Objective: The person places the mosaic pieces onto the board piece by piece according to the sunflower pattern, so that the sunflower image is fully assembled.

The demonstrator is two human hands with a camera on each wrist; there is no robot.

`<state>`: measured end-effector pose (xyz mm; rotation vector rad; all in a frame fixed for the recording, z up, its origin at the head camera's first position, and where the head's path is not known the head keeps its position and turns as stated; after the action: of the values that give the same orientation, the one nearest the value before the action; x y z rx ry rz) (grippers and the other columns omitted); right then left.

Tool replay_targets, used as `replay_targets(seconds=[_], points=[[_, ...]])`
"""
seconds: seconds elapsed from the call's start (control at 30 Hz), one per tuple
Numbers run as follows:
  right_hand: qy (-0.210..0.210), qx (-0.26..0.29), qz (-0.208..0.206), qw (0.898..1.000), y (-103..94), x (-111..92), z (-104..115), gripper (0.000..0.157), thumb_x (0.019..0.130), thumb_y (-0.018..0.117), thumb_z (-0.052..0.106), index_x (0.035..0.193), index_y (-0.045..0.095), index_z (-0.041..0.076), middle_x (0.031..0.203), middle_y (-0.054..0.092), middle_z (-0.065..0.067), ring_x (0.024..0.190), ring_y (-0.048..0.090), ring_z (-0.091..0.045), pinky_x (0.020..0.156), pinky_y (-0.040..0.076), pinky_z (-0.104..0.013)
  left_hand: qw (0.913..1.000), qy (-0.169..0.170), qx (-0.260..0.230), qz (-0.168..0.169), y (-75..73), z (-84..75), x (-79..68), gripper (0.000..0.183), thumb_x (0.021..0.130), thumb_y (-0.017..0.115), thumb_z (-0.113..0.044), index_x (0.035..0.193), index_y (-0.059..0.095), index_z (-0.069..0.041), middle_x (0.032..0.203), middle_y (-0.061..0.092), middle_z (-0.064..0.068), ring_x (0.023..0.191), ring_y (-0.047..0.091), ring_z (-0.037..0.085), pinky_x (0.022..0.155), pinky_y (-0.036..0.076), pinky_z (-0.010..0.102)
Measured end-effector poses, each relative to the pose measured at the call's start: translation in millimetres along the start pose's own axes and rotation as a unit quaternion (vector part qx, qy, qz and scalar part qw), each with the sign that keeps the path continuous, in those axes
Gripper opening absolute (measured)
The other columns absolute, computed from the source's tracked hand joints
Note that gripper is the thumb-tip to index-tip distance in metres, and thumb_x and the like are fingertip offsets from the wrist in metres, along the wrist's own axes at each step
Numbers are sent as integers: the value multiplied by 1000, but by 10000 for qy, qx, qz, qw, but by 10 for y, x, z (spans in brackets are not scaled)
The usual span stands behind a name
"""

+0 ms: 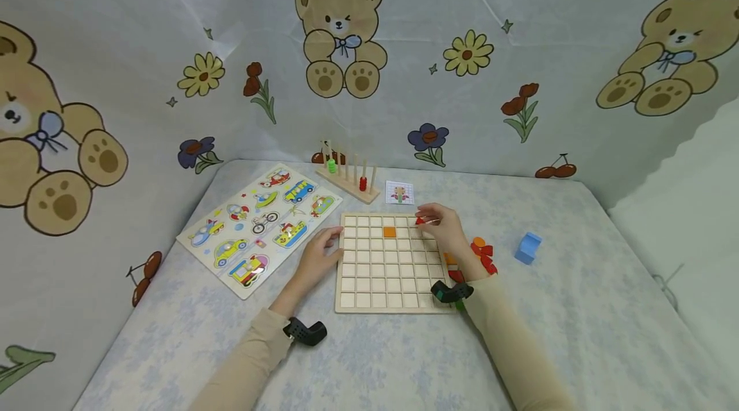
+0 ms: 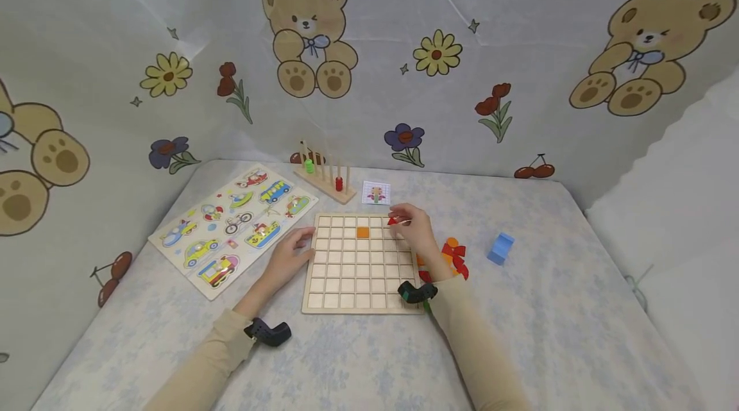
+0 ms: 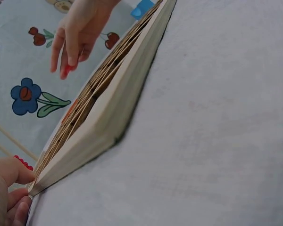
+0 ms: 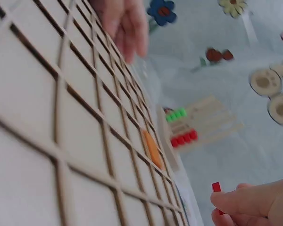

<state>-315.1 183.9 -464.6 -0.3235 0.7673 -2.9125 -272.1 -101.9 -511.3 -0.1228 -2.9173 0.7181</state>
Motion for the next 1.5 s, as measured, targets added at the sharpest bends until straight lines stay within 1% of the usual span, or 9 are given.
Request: replay_targets(seconds=[0.13,0.3,0.5,0.87,1.03,1.17,1.27,1.37,1.5], points=[[-100,-102,332,9993,230,15,46,38,84,67,-2,121,60,-3,112,66,-22,97,61,-33,85,53,-38,9999,129,-70,12,9,-13,3,50,85,68,-10,132,54,-9,133,56,8,114,55,25,100,47,41],[-84,-285,415,9987,368,35,-24,35,83,66,-5,118,62,-1,109,68,-20,93,61,-29,83,54,-37,9995,320,-30,-1,36,5,27,50,84,69,-7,132,54,-7,128,58,10,115,55,24,100,48,39],[-104,-9,607,9981,427,44,-41,36,84,65,-5,120,61,-2,111,67,-21,97,61,-32,83,53,-40,9995,318,-1,-62,17,19,32,50,83,68,-7,131,54,-6,125,59,10,114,55,24,100,48,39],[-214,-213,497,9983,441,37,-28,34,85,65,-2,118,62,-1,108,67,-20,95,62,-30,79,53,-32,9997,227,-22,58,2,19,32,49,85,68,-10,132,54,-8,128,57,8,115,54,23,101,47,38],[-82,-254,235,9994,299,56,-38,32,85,66,0,117,63,-2,107,67,-21,94,63,-32,83,55,-39,9997,241,47,89,-10,7,27,49,85,68,-10,132,53,-8,126,58,9,115,54,23,101,47,39],[167,-352,-314,9987,21,39,-76,32,86,64,0,118,62,-5,102,66,-25,92,62,-35,83,55,-44,9995,300,43,12,-37,-35,22,49,85,68,-9,131,54,-6,125,58,10,115,54,25,100,47,41],[526,-447,-616,9957,-185,-11,-180,34,86,64,0,120,61,-5,103,65,-26,93,61,-36,79,56,-41,9997,242,22,0,-33,-40,21,49,84,68,-8,131,54,-6,126,58,11,115,55,26,101,47,41],[906,-668,-667,9914,-310,-82,-297,37,86,64,0,122,59,-5,108,63,-27,97,59,-38,81,55,-43,9998,190,31,6,-8,-14,24,49,84,68,-8,131,54,-7,126,58,10,115,55,25,101,47,39],[1224,-971,-614,9858,-355,-167,-392,38,85,65,1,121,58,-6,114,62,-28,101,57,-39,87,52,-50,9996,274,88,-36,14,16,27,49,83,68,-7,130,55,-7,124,59,10,113,55,25,100,48,38]])
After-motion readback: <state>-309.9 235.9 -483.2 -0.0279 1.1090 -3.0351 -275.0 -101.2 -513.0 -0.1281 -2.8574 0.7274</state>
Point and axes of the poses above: each hand's wrist, its own x-axis towards the middle knuckle, its own y-axis out of the palm, z = x × y, the point moved 5 cm from there along x, towards the middle knuckle
